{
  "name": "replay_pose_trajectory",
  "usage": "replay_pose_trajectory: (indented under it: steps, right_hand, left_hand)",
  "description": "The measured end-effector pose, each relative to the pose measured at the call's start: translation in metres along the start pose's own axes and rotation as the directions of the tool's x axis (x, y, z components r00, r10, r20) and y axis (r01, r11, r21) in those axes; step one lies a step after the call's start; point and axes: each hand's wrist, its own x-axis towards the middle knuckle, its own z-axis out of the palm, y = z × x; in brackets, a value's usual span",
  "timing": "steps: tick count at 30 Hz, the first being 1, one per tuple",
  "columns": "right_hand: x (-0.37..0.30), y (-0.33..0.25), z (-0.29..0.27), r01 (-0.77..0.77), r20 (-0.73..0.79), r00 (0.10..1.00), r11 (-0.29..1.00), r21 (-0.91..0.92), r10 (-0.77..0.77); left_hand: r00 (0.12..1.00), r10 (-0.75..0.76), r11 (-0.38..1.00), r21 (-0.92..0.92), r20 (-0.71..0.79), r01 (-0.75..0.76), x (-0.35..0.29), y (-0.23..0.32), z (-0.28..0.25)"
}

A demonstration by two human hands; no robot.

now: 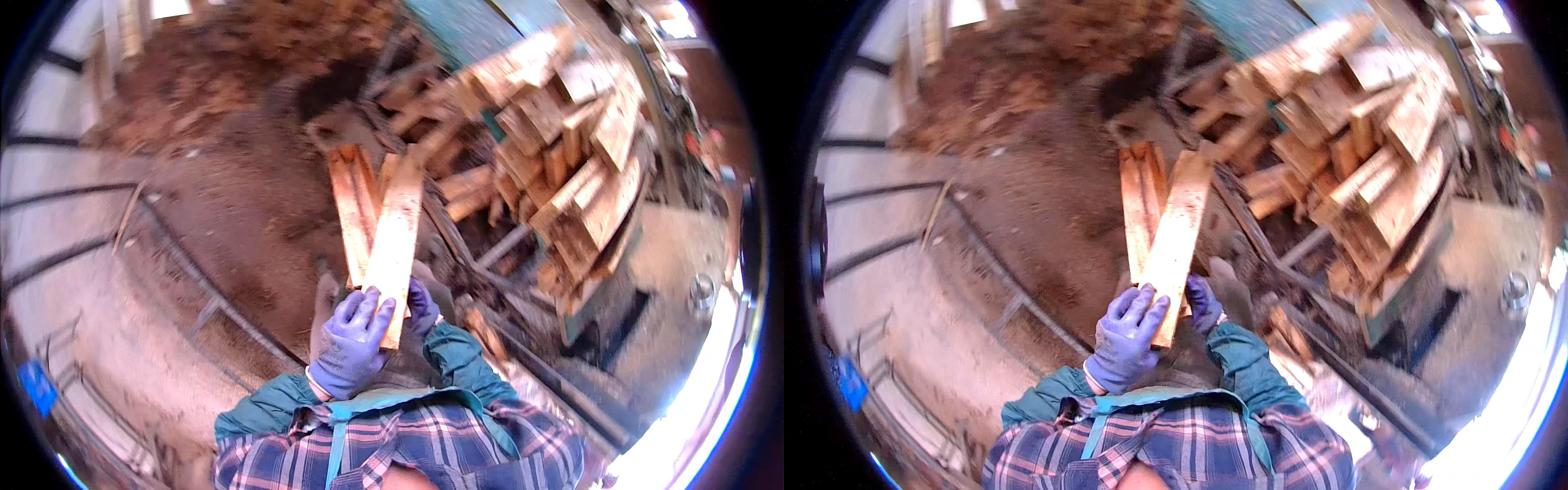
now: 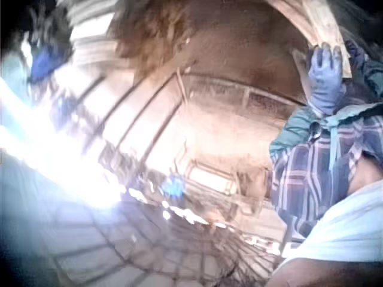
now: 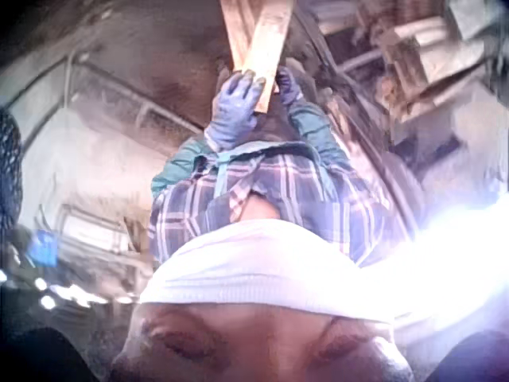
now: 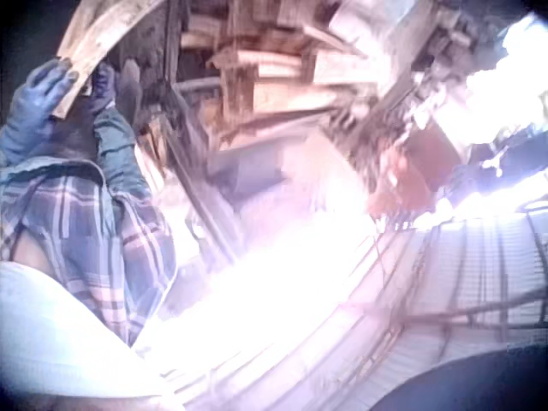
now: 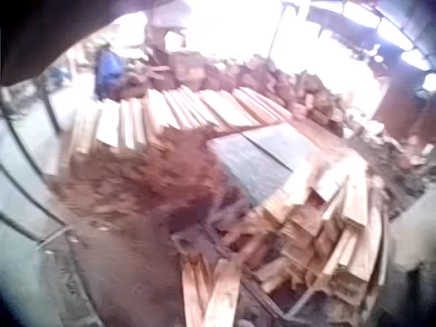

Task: The person picks up wooden planks from a pile and stacks them onto a metal rack. They repeatedly lift planks, align them, and place them in a growing stack, occasionally adjusting the alignment of the wood.

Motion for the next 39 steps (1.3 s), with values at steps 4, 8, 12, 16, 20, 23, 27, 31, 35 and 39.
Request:
replay_pose_trajectory:
  steps: [4, 8, 12, 16, 20, 23, 27, 31, 35, 39]
  right_hand:
    - [0.023, 0.03, 0.028, -0.209, -0.105, 0.949, 0.839, 0.503, 0.299]
    - [0.006, -0.061, 0.097, -0.23, 0.376, 0.926, 0.735, 0.638, -0.037]
    - [0.035, -0.128, 0.095, 0.419, 0.472, 0.826, 0.896, -0.147, -0.308]
    - [-0.003, -0.228, 0.124, 0.764, 0.206, 0.593, 0.463, -0.45, -0.778]
    - [-0.081, -0.314, 0.1, 0.786, -0.023, 0.612, 0.611, -0.093, -0.791]
    - [-0.124, -0.372, 0.077, 0.725, -0.204, 0.623, 0.656, -0.211, -0.755]
    - [-0.14, -0.415, 0.014, 0.539, -0.416, 0.527, 0.67, -0.511, -0.741]
    - [-0.128, -0.394, -0.072, 0.225, -0.547, 0.615, 0.792, -0.568, -0.567]
    - [-0.17, -0.41, -0.119, 0.197, -0.324, 0.912, 0.962, -0.191, -0.251]
    - [-0.209, -0.39, -0.232, 0.442, -0.748, 0.535, 0.885, -0.147, -0.392]
  left_hand:
    - [0.972, 0.084, 0.995, 0.063, -0.22, -0.072, -0.039, 0.015, -0.074]
    - [0.907, 0.241, 0.961, 0.214, -0.346, -0.174, -0.049, 0.04, -0.134]
    - [0.763, 0.508, 0.859, 0.297, -0.399, -0.416, -0.049, 0.058, -0.163]
    - [0.693, 0.586, 0.805, 0.397, -0.42, -0.44, -0.006, 0.083, -0.18]
    - [0.616, 0.724, 0.689, 0.278, -0.31, -0.67, 0.05, 0.135, -0.16]
    - [0.58, 0.763, 0.64, 0.209, -0.284, -0.739, 0.093, 0.174, -0.151]
    - [0.583, 0.719, 0.648, 0.064, -0.379, -0.759, 0.164, 0.208, -0.102]
    - [0.748, 0.605, 0.748, -0.127, -0.271, -0.651, 0.224, 0.211, -0.024]
    - [0.862, 0.483, 0.869, 0.031, 0.156, -0.493, 0.265, 0.218, -0.053]
    - [0.81, 0.255, 0.95, -0.292, 0.529, -0.108, 0.325, 0.232, -0.095]
